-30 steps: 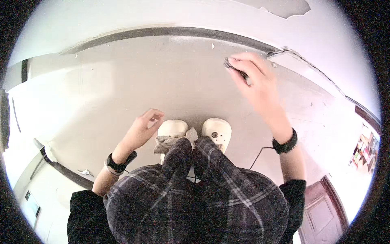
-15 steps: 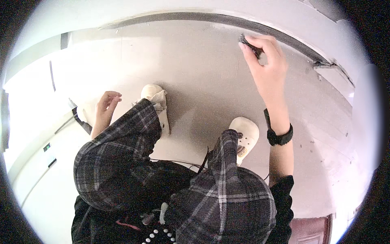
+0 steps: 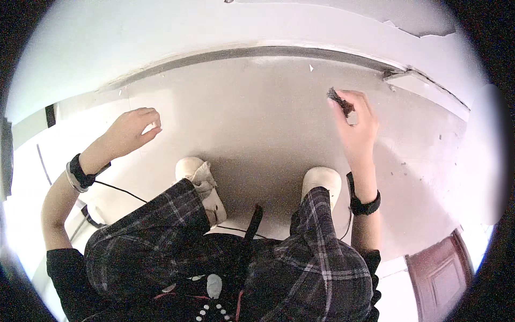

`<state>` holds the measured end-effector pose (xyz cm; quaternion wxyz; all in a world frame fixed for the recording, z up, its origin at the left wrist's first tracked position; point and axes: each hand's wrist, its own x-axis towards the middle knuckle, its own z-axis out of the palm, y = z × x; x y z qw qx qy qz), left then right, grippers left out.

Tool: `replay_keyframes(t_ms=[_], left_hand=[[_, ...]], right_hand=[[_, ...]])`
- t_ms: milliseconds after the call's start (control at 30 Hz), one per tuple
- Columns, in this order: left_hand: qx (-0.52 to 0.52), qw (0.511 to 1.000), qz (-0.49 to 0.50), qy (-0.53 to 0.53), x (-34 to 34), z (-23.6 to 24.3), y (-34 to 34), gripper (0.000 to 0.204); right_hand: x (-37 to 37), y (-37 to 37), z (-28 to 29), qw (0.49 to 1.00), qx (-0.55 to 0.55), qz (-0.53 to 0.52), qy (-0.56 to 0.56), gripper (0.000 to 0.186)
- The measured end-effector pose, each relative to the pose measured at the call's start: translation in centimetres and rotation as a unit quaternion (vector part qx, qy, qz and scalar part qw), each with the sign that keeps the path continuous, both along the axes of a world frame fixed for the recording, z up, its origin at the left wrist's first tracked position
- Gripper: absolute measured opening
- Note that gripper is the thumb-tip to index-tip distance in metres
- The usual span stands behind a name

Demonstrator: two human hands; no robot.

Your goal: The person is sanding the edge of a wall or ceiling molding using an abrasive pad to remove peeling paint or smooth the surface.

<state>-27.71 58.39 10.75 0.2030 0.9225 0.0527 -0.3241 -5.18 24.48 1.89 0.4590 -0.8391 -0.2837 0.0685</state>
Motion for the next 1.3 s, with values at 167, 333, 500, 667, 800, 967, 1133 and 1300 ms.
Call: replay_keyframes(t_ms=[167,333,500,667,800,967,1133,1300], left_hand=[[-0.085,0.993,-0.061,-0.047,2.4,-3.1,1.0,0.012],[-0.166,0.980,-0.102,-0.035,3.3,-5.4,-0.5,0.014],[-0.182,0.962,-0.186,-0.080,4.2,-7.1,-2.1,0.014],[-0.181,0.972,-0.149,-0.004,4.0,-5.5,0.6,0.016],[-0.148,0.983,-0.068,0.087,3.8,-1.9,1.6,0.017],[-0.249,0.962,0.028,0.111,4.6,-2.6,-0.9,0.023],[-0.439,0.871,0.221,0.001,7.5,-6.3,-6.3,0.075],[-0.499,0.820,0.272,-0.065,9.1,-7.1,-9.4,0.078]], right_hand=[[-1.7,-0.5,2.5,0.997,-0.052,-0.034,-0.034,0.022],[-3.3,-1.7,7.6,0.987,-0.132,-0.041,-0.081,0.025],[-3.6,-3.7,8.0,0.982,-0.136,-0.064,-0.113,0.025],[-4.4,-0.3,6.1,0.991,-0.071,-0.068,-0.086,0.025],[-2.8,3.9,4.7,0.992,-0.024,-0.055,-0.112,0.023],[-2.2,9.7,2.9,0.985,0.105,-0.094,-0.095,0.020],[-4.8,13.6,-0.2,0.984,0.144,-0.073,-0.076,0.017],[-5.5,14.4,-2.2,0.981,0.155,-0.116,-0.010,0.018]])
